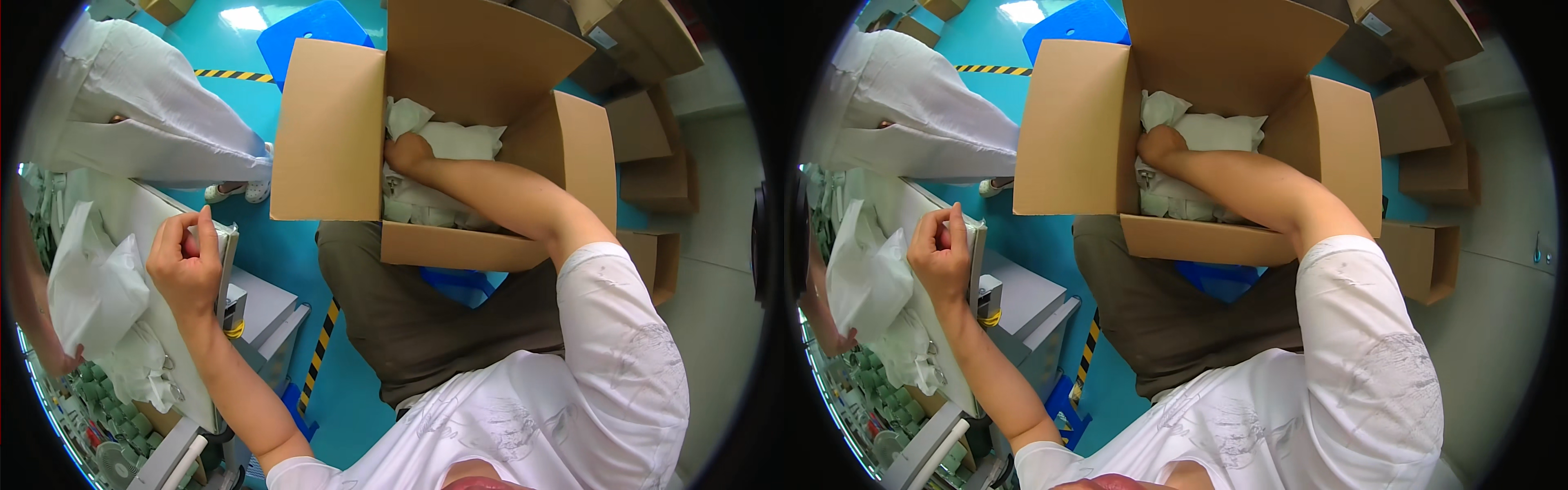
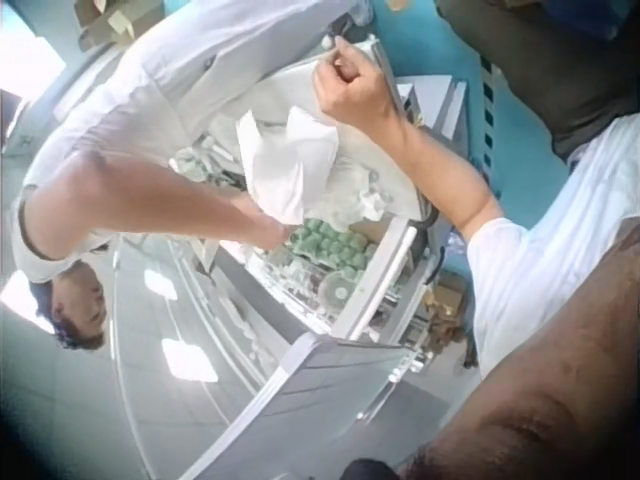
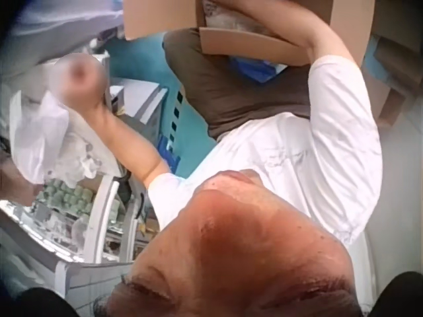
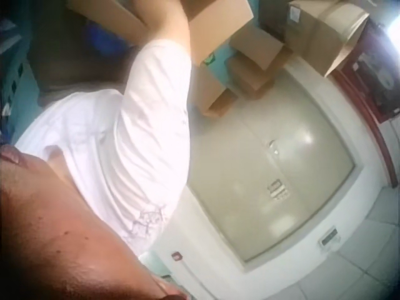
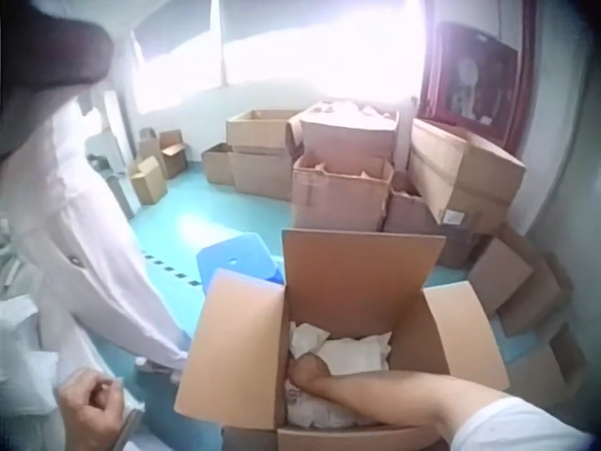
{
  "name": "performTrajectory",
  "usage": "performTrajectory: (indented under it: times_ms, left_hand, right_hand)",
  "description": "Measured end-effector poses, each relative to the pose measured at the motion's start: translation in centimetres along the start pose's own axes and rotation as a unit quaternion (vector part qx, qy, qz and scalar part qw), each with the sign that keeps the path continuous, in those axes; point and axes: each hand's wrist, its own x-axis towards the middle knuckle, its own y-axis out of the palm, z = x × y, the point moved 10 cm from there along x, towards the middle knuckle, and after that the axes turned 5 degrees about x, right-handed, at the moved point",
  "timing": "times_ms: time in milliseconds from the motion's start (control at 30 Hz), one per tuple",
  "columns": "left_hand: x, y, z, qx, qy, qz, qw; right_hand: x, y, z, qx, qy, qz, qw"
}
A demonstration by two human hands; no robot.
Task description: Packing items wrapped in white protective bags into a cardboard box on a production floor.
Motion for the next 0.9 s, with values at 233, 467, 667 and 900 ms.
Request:
performTrajectory:
  times_ms: [233, 467, 667, 900]
  left_hand:
    - [0.6, -0.3, -0.6, 0.012, -0.004, -0.003, 1.0]
    - [1.2, 0.1, -2.1, 0.009, 0.001, -0.004, 1.0]
    - [1.4, 0.0, -2.0, 0.012, 0.003, 0.002, 1.0]
    - [1.2, -0.3, -2.1, 0.001, 0.011, -0.009, 1.0]
  right_hand:
    - [-0.7, -0.5, -0.1, -0.01, -0.017, 0.016, 1.0]
    - [0.9, -1.3, -1.1, -0.003, -0.033, 0.002, 0.999]
    - [0.7, -1.9, -1.1, -0.019, -0.012, 0.019, 1.0]
    - [-1.9, -6.3, -0.2, -0.054, -0.087, -0.016, 0.995]
